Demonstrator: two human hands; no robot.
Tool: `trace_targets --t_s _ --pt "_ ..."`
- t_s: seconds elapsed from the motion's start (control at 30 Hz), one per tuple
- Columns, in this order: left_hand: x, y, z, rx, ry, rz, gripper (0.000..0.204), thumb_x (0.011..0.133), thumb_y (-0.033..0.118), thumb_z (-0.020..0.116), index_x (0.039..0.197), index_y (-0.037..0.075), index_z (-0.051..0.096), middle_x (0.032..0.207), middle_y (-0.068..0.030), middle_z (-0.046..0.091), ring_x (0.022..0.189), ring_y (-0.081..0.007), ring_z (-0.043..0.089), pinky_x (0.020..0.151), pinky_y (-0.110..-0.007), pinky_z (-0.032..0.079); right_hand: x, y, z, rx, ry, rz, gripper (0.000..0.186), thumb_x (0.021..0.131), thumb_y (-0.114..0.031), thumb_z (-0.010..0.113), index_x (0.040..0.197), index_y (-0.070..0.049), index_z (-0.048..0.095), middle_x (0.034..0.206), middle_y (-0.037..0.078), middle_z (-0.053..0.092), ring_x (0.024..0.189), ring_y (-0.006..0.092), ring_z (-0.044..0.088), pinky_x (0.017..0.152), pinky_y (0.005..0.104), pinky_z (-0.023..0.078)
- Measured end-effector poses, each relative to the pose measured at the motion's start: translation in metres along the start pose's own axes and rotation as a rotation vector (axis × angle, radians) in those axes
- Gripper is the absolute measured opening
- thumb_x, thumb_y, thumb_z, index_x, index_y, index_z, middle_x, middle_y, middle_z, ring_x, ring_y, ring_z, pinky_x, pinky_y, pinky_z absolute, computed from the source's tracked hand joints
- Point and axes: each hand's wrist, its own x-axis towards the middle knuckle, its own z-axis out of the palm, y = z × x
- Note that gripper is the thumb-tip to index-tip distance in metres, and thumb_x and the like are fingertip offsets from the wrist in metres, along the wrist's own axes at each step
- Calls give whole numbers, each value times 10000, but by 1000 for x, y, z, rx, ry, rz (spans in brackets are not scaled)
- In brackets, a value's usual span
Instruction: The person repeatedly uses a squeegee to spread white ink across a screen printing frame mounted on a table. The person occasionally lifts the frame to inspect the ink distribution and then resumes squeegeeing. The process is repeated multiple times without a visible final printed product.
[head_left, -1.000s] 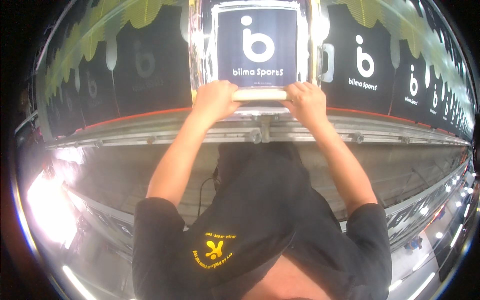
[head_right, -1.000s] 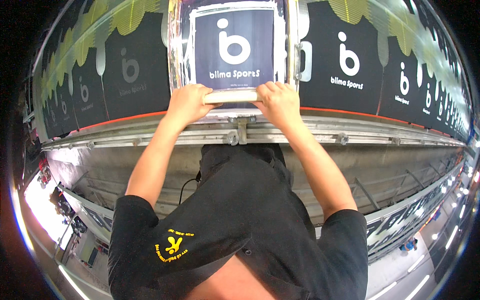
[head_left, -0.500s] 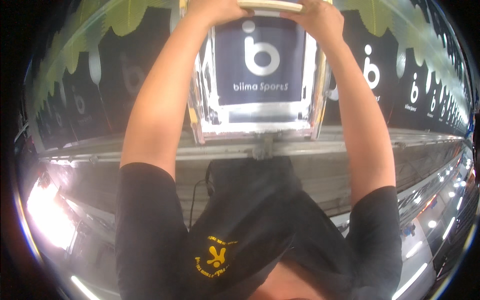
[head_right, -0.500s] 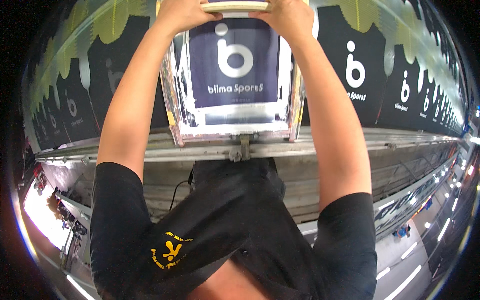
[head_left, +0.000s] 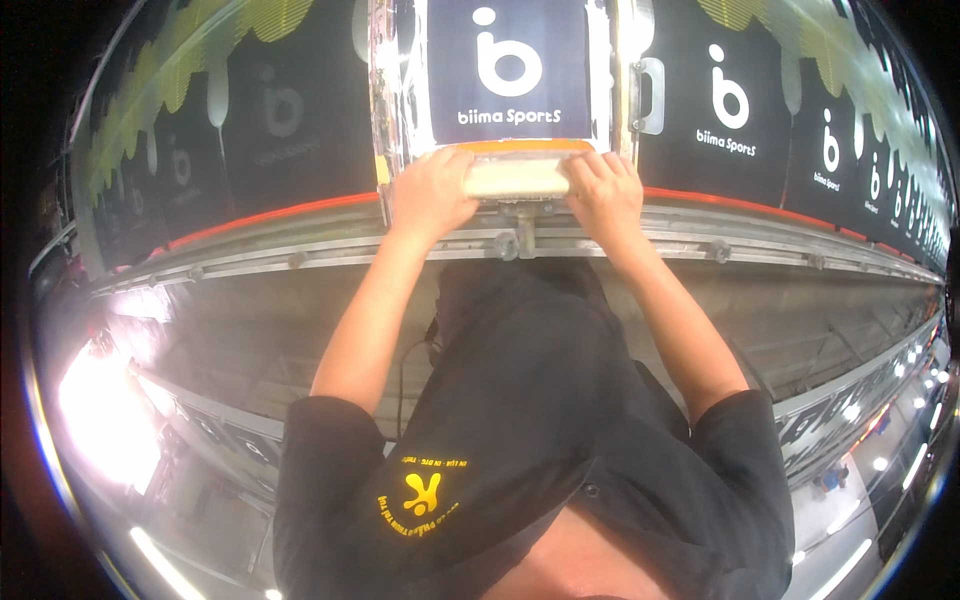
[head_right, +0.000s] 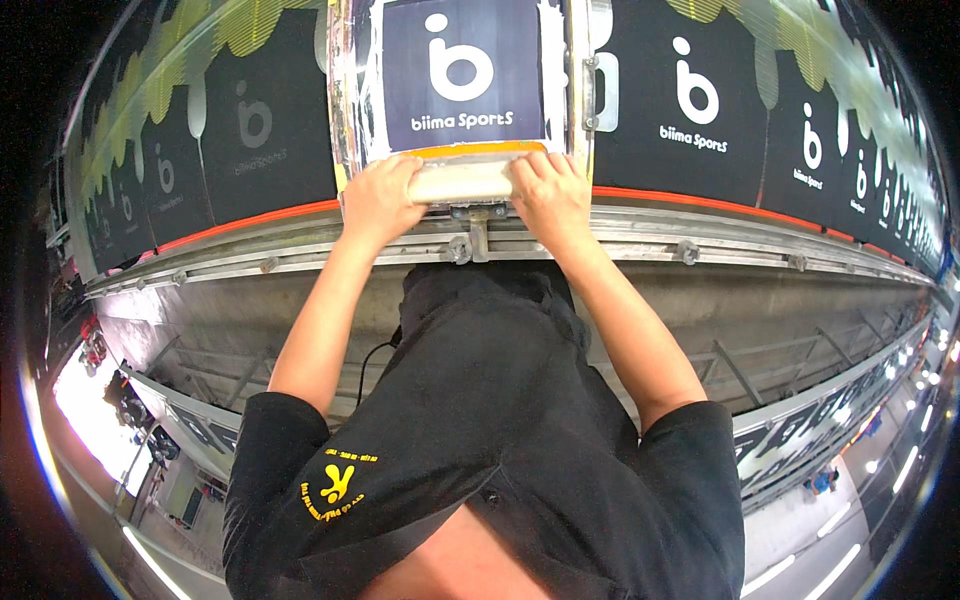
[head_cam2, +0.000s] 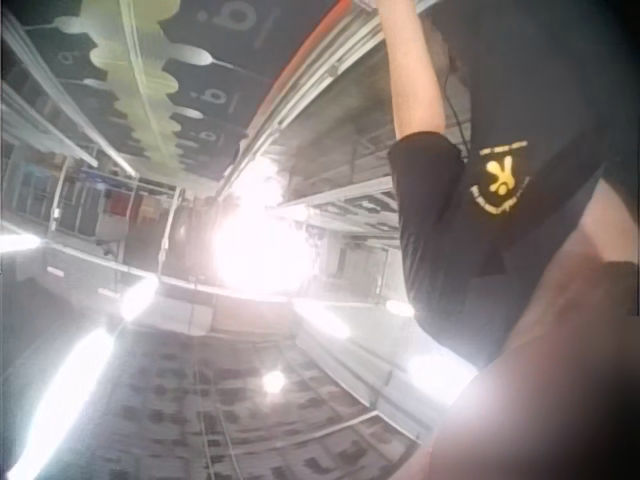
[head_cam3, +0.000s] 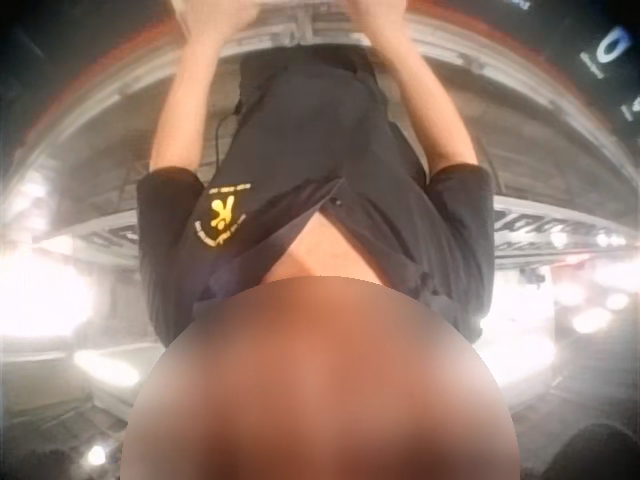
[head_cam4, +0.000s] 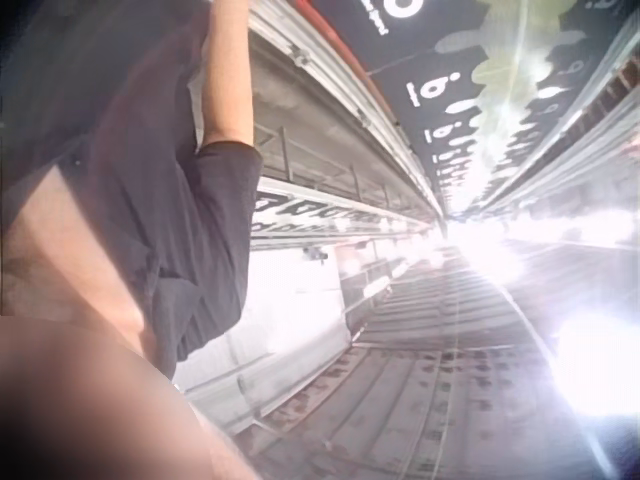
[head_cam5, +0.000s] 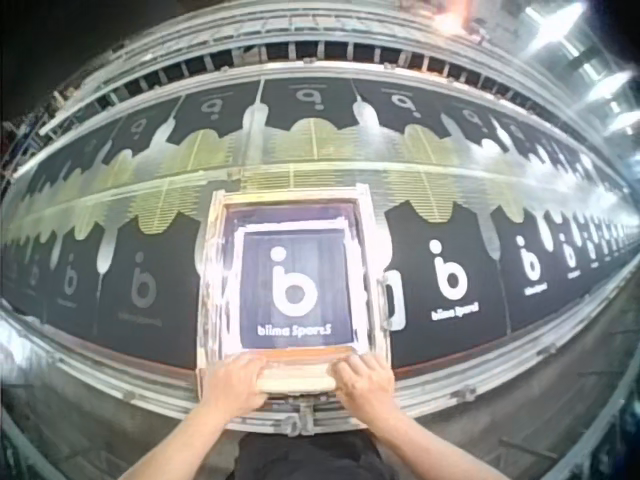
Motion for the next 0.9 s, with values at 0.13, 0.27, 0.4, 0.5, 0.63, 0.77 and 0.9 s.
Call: trace_targets --t_s 0.13,0.27,0.4,0.5,0.63,0.77,0.9 --pt "-40 27 -7 -27 -118 -49 547 716 151 839 1239 98 689 1260 -88 702 1141 -319 699 942 -432 597 -23 -19 -19 11 -76 -35 404 689 -75 823 1066 -124 688 1050 50 676 993 286 633 929 448 474" --pt "-39 30 -30 -2 -248 12 389 755 226 832 1098 87 712 1093 -126 739 1043 -328 731 862 -468 601 -25 -26 -47 108 -185 -61 356 683 -107 859 1002 -107 701 974 63 663 970 275 649 940 430 477" --pt "38 2 -58 38 -200 127 302 872 409 772 946 118 739 925 -115 748 870 -326 763 706 -507 597 40 10 -52 31 -58 -105 312 732 -197 905 1004 -128 769 855 37 685 839 257 667 861 422 484" --pt "142 -28 -84 62 -286 75 417 880 547 793 936 134 774 904 -138 773 863 -366 767 731 -496 608 133 41 -41 -62 -72 -78 275 844 -331 894 912 -102 759 807 88 709 799 293 702 812 437 525" --pt "260 -66 -116 95 -255 111 424 854 546 814 990 144 818 889 -151 789 871 -366 770 772 -485 604 255 73 -43 -27 -163 139 378 877 -413 868 897 -61 733 720 114 691 649 305 670 657 438 529" --pt "301 -81 -111 163 -96 126 449 788 553 817 893 116 833 866 -172 785 856 -382 769 776 -493 609 305 78 -27 -158 -198 250 509 778 -520 887 968 -60 780 950 183 781 915 385 754 815 494 592" --pt "274 -76 -77 207 -35 26 506 754 579 834 844 80 828 869 -193 784 864 -395 768 786 -497 608 266 79 2 -218 -129 267 495 798 -524 881 926 -62 757 880 153 751 835 360 731 762 472 568"
